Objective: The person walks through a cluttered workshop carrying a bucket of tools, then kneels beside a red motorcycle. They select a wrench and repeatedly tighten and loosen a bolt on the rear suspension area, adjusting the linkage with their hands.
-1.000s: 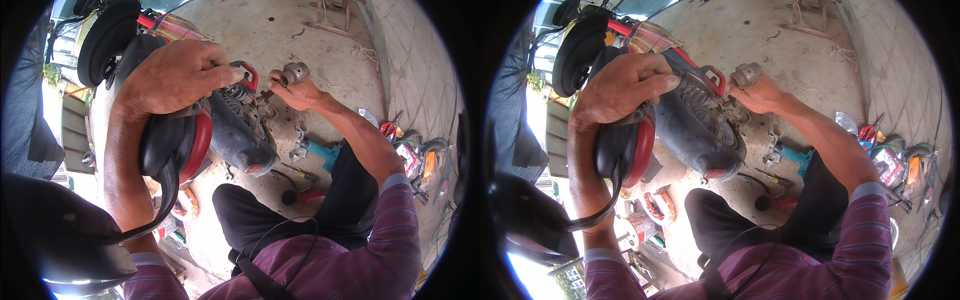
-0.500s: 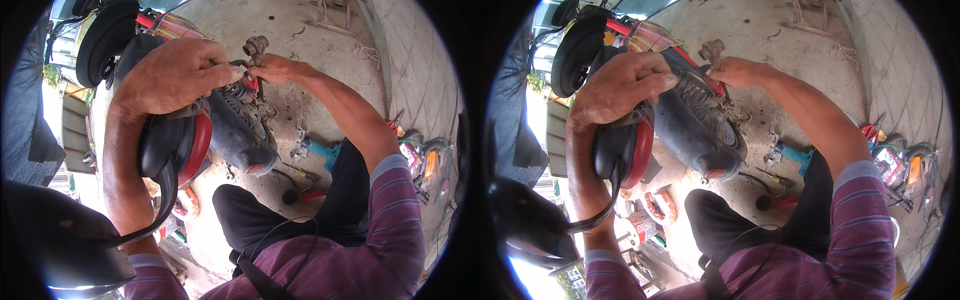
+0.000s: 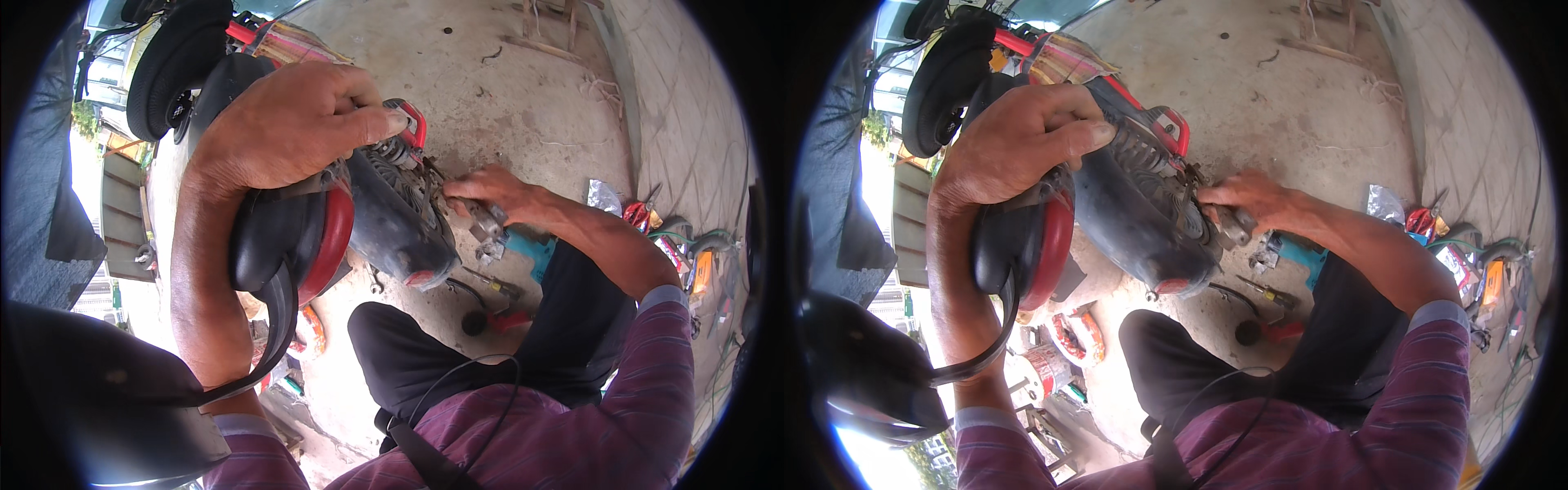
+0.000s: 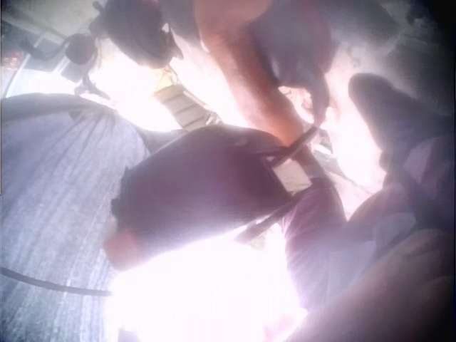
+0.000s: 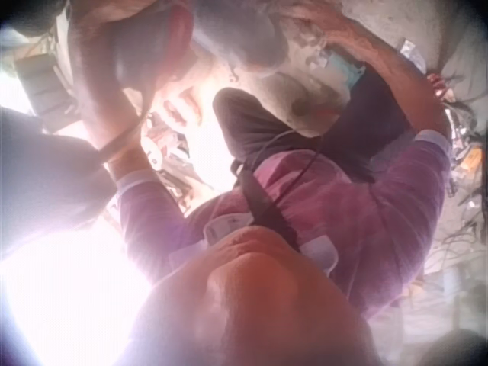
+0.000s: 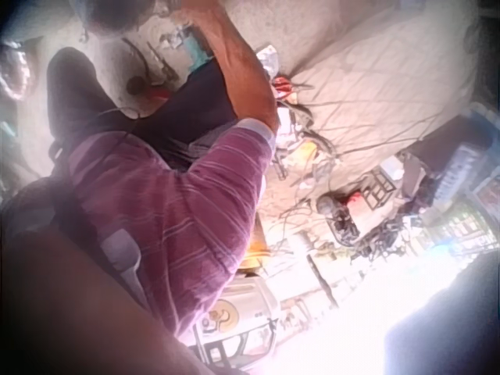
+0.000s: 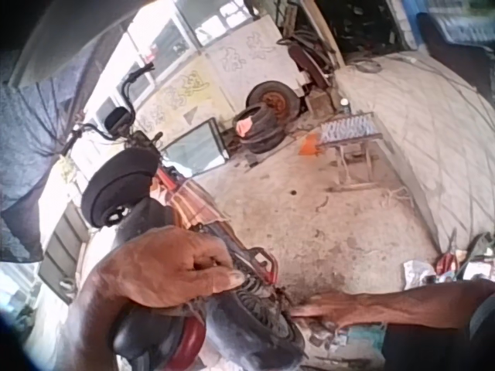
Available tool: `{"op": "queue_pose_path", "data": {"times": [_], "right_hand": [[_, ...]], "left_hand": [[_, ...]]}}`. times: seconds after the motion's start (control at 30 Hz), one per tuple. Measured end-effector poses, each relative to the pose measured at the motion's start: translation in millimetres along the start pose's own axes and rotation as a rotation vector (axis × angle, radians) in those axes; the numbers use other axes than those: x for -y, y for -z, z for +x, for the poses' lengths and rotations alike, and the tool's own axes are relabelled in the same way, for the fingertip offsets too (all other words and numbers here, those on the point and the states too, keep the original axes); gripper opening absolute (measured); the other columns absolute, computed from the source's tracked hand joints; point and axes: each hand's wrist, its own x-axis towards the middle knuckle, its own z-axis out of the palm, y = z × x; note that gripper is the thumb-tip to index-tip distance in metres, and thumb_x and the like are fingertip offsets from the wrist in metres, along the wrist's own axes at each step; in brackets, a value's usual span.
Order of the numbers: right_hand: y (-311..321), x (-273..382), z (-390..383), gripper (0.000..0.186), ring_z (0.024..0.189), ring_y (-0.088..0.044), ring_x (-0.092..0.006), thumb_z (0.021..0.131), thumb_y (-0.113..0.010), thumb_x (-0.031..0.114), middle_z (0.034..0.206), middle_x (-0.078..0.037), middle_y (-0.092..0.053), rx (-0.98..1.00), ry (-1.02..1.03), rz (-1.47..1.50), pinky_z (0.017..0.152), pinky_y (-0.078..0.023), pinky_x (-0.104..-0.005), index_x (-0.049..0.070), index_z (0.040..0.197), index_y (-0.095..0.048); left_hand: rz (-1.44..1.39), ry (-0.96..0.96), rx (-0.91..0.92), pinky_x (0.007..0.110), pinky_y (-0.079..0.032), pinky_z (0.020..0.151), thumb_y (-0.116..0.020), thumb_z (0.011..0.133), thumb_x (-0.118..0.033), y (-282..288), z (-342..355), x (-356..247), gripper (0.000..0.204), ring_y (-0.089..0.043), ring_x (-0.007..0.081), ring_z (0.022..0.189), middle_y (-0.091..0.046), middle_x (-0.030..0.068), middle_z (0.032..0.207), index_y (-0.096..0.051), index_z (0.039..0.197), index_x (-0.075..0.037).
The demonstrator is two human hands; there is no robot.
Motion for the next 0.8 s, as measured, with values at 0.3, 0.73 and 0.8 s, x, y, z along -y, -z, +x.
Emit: {"op": "queue_pose_path", "data": {"times": [0.3, 0.73, 0.8], "right_hand": [[-76.8, -77.2, -79.8, 0.018, 0.090, -0.070, -0.0374, 0.086, -0.065, 0.009, 0.096, -0.012, -0.067, 0.061, -0.030, -0.369, 0.072, -0.057, -0.0507, 0.011, 0.104, -0.064], [-75.2, -22.0, -80.9, 0.037, 0.093, -0.072, -0.0165, 0.103, -0.053, 0.006, 0.110, -0.008, -0.071, -0.313, -0.621, 1.046, 0.083, -0.057, -0.0326, 0.010, 0.136, -0.069], [-82.5, -30.1, -76.6, 0.044, 0.083, -0.068, -0.0135, 0.107, -0.049, 0.006, 0.103, -0.006, -0.068, -0.437, -0.602, 0.966, 0.075, -0.055, -0.0303, 0.009, 0.150, -0.054]], "left_hand": [[-0.015, -0.042, 0.009, 0.041, -0.050, 0.071, -0.067, 0.099, -0.040, -3.6, 9.7, 0.5, 0.039, -0.065, 0.0288, 0.075, -0.065, 0.0129, 0.082, -0.071, 0.097, -0.001], [0.016, -0.126, -0.004, 0.041, -0.050, 0.070, -0.067, 0.100, -0.042, -2.0, 13.0, 2.9, 0.041, -0.064, 0.0294, 0.073, -0.064, 0.0135, 0.079, -0.070, 0.095, -0.002], [0.002, -0.101, 0.010, 0.041, -0.050, 0.071, -0.067, 0.100, -0.043, -0.5, 12.0, 2.0, 0.042, -0.064, 0.0299, 0.074, -0.064, 0.0141, 0.079, -0.070, 0.094, -0.002]]}}
